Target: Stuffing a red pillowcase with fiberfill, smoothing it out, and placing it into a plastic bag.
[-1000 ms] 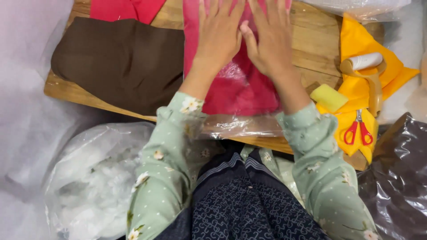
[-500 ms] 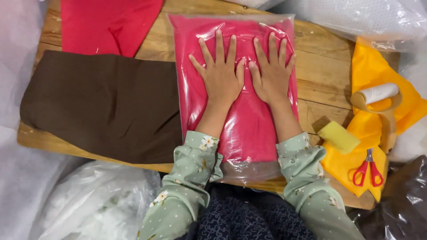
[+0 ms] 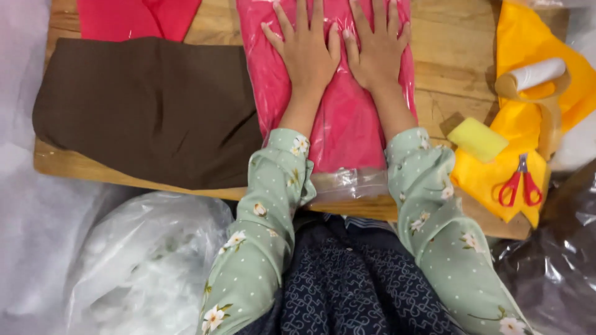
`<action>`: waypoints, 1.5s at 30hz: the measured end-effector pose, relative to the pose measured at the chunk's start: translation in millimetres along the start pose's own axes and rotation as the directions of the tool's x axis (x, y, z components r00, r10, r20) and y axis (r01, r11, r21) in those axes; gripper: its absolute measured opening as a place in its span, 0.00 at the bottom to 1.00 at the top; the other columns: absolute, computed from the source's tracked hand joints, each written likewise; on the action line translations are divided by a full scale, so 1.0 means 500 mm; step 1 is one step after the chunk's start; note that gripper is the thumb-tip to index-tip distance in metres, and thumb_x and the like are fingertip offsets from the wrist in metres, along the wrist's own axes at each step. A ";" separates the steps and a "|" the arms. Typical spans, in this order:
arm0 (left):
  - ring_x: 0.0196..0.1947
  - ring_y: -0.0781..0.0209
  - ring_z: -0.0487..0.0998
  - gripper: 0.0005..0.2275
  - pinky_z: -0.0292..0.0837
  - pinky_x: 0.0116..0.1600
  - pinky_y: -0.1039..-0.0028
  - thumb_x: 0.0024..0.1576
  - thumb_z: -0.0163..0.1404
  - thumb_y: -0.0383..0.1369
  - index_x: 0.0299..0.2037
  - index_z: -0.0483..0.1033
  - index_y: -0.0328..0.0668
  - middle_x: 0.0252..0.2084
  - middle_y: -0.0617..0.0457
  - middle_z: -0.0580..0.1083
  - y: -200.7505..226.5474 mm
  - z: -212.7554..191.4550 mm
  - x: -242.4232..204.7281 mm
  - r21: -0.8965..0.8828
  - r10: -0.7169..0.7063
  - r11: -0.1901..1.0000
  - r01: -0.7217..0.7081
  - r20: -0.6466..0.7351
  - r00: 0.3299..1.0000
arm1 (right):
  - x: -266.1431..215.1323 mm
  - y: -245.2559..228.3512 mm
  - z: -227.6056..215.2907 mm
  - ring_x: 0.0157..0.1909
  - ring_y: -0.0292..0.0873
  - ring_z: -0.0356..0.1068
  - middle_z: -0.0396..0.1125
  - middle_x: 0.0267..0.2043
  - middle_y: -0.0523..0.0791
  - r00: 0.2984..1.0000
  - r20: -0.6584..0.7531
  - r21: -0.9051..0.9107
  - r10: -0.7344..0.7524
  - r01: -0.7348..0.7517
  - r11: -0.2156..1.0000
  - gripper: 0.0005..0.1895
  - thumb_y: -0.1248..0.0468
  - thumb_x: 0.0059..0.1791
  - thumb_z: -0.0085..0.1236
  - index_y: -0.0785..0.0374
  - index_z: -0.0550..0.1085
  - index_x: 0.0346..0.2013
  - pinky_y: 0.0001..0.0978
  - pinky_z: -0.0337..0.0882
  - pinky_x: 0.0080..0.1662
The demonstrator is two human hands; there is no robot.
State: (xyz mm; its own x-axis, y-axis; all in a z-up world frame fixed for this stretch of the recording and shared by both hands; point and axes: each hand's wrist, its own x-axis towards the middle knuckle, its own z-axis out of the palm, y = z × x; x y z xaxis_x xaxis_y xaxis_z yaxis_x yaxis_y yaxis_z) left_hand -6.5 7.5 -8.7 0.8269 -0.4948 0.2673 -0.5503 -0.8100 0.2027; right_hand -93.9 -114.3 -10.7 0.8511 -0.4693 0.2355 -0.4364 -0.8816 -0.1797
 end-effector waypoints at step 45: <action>0.55 0.48 0.80 0.10 0.76 0.60 0.55 0.65 0.51 0.36 0.53 0.84 0.56 0.56 0.54 0.80 -0.349 -0.145 -0.610 -0.123 0.402 0.841 -0.526 -0.508 0.762 | -0.612 -0.044 -0.106 0.71 0.68 0.60 0.68 0.67 0.56 0.855 -0.296 0.211 -0.425 0.493 0.844 0.24 0.50 0.48 0.68 0.57 0.81 0.55 0.67 0.52 0.70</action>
State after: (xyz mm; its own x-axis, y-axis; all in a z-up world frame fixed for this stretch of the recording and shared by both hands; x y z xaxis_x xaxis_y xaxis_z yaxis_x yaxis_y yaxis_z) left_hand -171.0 322.6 -57.4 0.3499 -0.5425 0.7637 -0.9123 -0.3825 0.1463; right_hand -360.0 45.8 -28.4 0.8272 -0.0416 0.5604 0.1124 -0.9649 -0.2374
